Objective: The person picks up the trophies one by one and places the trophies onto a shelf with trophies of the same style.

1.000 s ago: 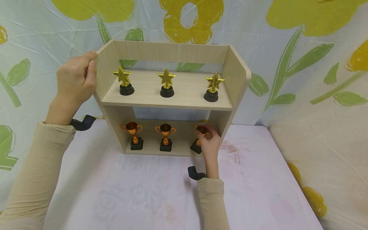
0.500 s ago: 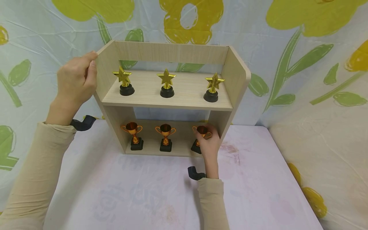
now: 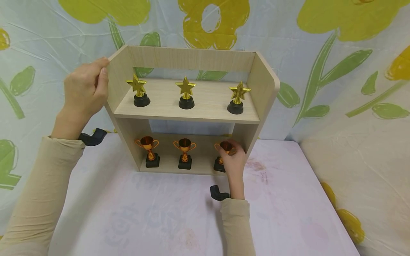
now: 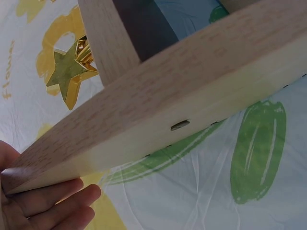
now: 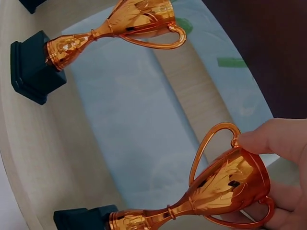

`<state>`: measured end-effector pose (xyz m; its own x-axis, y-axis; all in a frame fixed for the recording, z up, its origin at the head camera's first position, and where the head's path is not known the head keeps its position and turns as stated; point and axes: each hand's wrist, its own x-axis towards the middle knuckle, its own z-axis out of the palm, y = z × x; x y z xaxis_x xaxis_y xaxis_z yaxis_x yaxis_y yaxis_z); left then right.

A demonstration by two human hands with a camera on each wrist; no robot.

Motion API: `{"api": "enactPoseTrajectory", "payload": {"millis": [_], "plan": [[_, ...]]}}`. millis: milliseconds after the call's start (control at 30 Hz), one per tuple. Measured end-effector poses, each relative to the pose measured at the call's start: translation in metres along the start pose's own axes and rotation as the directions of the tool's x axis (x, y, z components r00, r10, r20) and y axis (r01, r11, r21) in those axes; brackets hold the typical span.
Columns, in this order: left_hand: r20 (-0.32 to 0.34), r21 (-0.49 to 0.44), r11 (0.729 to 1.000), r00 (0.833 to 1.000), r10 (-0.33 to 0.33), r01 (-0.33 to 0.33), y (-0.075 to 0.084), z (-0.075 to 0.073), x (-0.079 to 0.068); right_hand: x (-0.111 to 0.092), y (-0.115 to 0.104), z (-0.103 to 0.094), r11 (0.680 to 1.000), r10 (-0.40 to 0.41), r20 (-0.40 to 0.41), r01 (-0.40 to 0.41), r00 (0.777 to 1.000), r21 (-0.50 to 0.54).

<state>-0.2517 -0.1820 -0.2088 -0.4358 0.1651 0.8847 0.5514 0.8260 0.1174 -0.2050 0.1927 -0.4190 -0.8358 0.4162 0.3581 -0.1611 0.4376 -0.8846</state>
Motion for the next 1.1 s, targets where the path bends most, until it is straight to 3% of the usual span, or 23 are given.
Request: {"api": "enactPoseTrajectory", "payload": {"millis": [200, 533, 1000, 1100], "plan": [[-0.004, 0.004, 1.000, 1.000, -0.006, 0.006, 0.000, 0.001, -0.001, 0.001, -0.001, -0.002, 0.999, -0.001, 0.047, 0.003, 0.999, -0.036], [-0.011, -0.003, 1.000, 1.000, 0.005, -0.006, 0.000, 0.003, 0.000, 0.005, 0.003, -0.005, 0.999, -0.033, 0.111, 0.033, 0.993, 0.004], [-0.037, -0.011, 1.000, 0.999, -0.009, 0.008, 0.001, 0.002, -0.002, 0.007, 0.001, -0.008, 0.996, -0.034, 0.094, 0.026, 0.995, 0.088], [-0.032, -0.005, 1.000, 0.999, 0.003, -0.003, 0.001, 0.003, 0.000, 0.008, -0.003, -0.011, 0.997, -0.040, 0.070, 0.035, 0.997, 0.062]]}}
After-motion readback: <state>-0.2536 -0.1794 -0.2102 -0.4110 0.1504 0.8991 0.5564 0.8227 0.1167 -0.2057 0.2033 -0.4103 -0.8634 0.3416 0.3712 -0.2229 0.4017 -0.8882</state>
